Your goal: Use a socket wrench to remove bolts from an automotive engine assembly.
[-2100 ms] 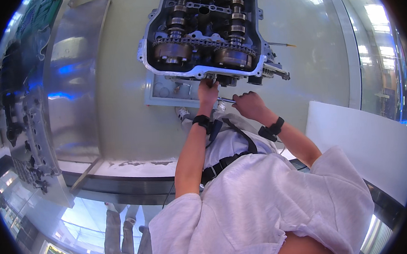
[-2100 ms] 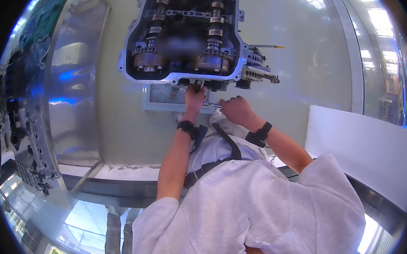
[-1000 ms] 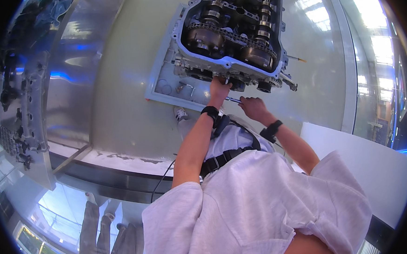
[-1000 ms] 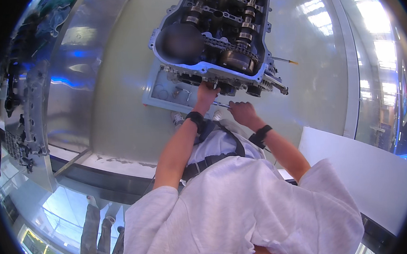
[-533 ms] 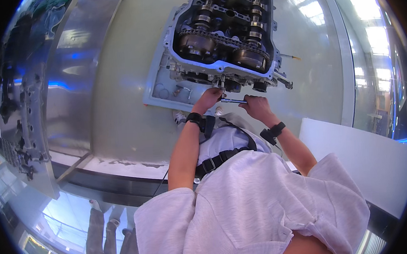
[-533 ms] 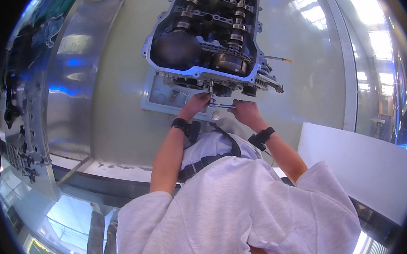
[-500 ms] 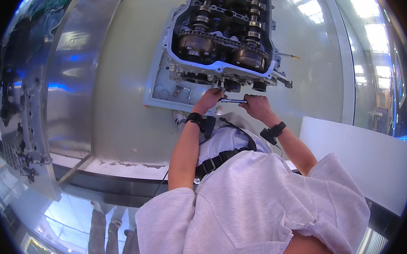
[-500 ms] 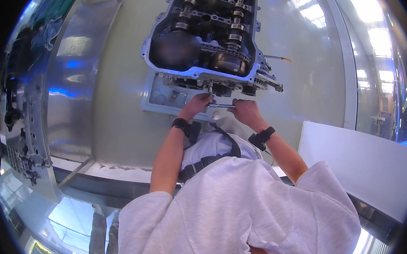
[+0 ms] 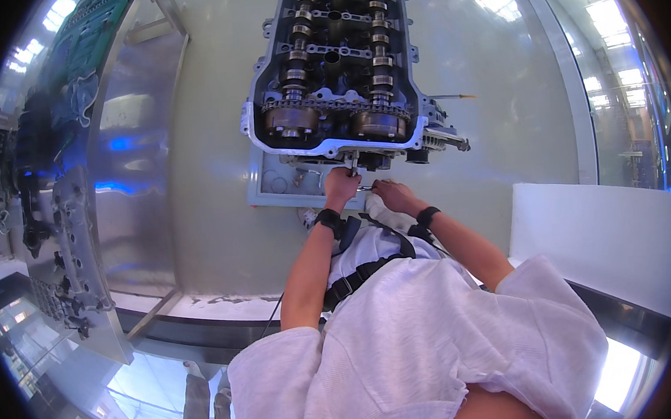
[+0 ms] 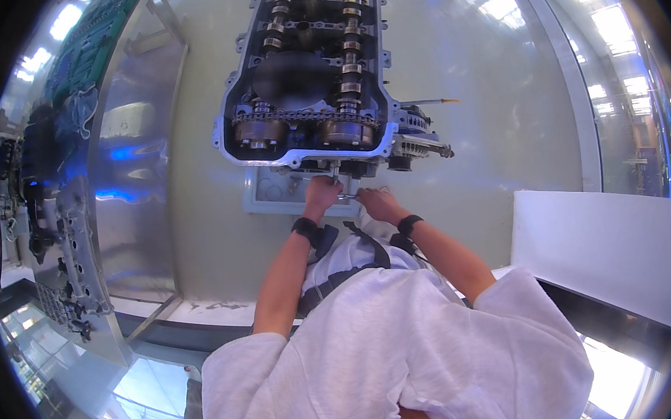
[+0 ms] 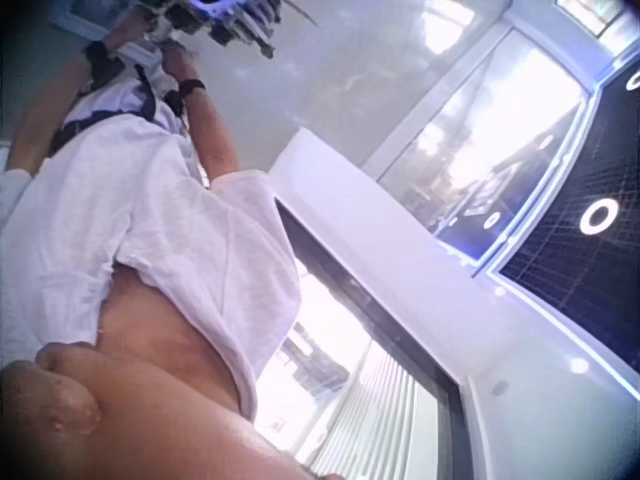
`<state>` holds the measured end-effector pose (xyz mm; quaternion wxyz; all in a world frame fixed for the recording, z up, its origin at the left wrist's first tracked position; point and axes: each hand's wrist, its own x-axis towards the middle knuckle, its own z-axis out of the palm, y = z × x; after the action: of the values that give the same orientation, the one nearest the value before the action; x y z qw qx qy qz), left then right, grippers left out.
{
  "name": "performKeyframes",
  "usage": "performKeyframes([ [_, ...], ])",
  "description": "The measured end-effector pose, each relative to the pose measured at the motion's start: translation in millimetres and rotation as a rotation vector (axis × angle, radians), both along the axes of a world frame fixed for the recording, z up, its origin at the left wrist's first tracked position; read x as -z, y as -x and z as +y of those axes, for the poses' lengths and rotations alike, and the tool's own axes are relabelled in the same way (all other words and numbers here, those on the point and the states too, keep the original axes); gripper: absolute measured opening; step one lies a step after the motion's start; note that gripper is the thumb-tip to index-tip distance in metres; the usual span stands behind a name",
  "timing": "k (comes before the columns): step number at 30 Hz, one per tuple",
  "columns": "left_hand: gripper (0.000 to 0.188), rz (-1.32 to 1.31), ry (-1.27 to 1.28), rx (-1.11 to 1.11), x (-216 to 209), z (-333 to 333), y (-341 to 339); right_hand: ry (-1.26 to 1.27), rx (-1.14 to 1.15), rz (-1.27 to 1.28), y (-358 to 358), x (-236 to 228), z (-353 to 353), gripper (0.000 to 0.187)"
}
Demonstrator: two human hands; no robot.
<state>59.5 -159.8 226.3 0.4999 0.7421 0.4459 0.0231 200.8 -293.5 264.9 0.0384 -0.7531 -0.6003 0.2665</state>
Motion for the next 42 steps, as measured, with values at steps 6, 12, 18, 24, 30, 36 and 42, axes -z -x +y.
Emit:
performKeyframes([
  [6,0.027,-0.121,0.115,-0.023,19,2,12,0.317,-0.269,-0.116,9,-64,17,0.025],
  [12,0.03,-0.116,0.006,-0.087,4,-5,2,0.118,-0.265,-0.177,-8,-33,7,0.021],
  [18,0.028,-0.141,0.138,-0.153,-3,2,-2,0.15,-0.139,-0.146,-9,20,16,0.026],
  [24,0.028,-0.062,0.134,-0.117,-4,4,1,0.207,-0.283,-0.263,14,-104,24,0.029],
  [30,0.028,-0.031,-0.038,-0.079,-1,6,4,0.068,-0.216,-0.285,8,11,3,0.03],
  [36,0.031,0.009,0.009,-0.09,-5,9,2,0.238,-0.459,-0.309,-3,-20,25,0.021],
  [42,0.034,-0.082,0.128,-0.208,16,5,6,0.172,-0.42,-0.286,16,-65,24,0.021],
])
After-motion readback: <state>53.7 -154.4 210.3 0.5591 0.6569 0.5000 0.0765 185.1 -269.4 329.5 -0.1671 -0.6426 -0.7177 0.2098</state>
